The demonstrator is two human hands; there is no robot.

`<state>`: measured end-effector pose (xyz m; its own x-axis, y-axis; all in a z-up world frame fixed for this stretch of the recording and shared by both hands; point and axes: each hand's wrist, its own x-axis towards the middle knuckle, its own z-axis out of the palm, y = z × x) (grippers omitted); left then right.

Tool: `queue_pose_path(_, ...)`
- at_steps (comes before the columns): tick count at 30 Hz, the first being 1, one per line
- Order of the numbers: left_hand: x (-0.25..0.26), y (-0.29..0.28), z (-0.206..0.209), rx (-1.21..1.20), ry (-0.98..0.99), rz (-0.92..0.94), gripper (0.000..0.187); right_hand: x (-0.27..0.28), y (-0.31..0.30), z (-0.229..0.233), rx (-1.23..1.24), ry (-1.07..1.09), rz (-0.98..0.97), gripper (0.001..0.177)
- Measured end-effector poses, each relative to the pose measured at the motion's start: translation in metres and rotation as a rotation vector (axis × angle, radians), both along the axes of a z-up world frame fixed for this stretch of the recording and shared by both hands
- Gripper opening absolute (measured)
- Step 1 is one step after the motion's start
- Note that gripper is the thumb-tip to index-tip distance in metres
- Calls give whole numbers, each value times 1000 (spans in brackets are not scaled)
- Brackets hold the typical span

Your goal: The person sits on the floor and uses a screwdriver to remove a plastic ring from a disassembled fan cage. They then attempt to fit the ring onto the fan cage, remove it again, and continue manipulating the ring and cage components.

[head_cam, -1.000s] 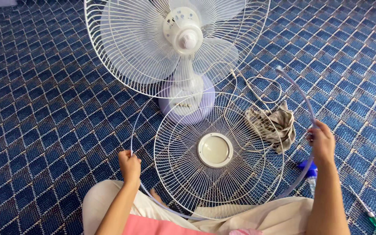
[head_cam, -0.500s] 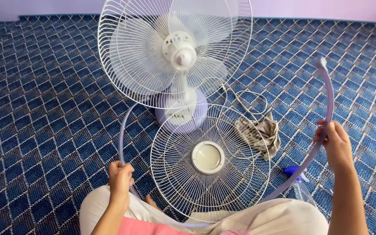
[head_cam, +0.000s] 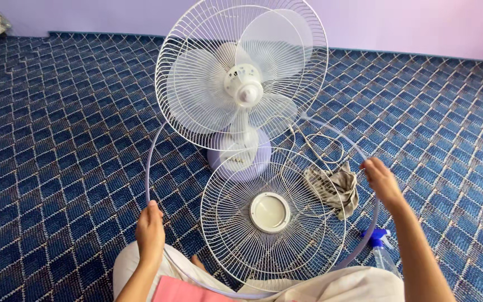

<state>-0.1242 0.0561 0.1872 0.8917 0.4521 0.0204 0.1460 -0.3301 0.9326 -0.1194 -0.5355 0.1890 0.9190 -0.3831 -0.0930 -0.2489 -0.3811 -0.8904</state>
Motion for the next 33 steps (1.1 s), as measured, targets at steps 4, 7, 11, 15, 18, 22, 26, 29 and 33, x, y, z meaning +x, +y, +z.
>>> queue_pose_path(4, 1, 6, 1, -221, -11, -39, 31, 10, 5, -11, 103, -26, 56, 36)
queue_pose_path(7, 15, 10, 6, -252, -129, -130, 34, 16, 3, -6, -30, -41, 57, 37)
queue_pose_path(11, 39, 11, 1, -208, -94, -88, 33, 28, 2, 11, -162, -40, 30, 38)
queue_pose_path(15, 51, 19, -20, 230, -213, 87, 36, 40, -11, 21, -359, 8, -130, 43)
queue_pose_path(18, 59, 48, -24, -59, -73, 108, 39, 43, -39, 34, -497, 104, -180, 48)
queue_pose_path(22, 55, 76, -15, -368, 10, 4, 33, 39, -76, 41, -471, 203, -174, 51)
queue_pose_path(26, 48, 86, -1, -501, -15, -42, 23, 19, -108, 30, -634, 237, -118, 62)
queue_pose_path(29, 47, 95, 11, -658, -26, -84, 18, 2, -125, 7, -645, 444, -67, 72)
queue_pose_path(33, 42, 79, 9, -505, 31, -199, 18, -30, -137, -41, -320, 697, 122, 59)
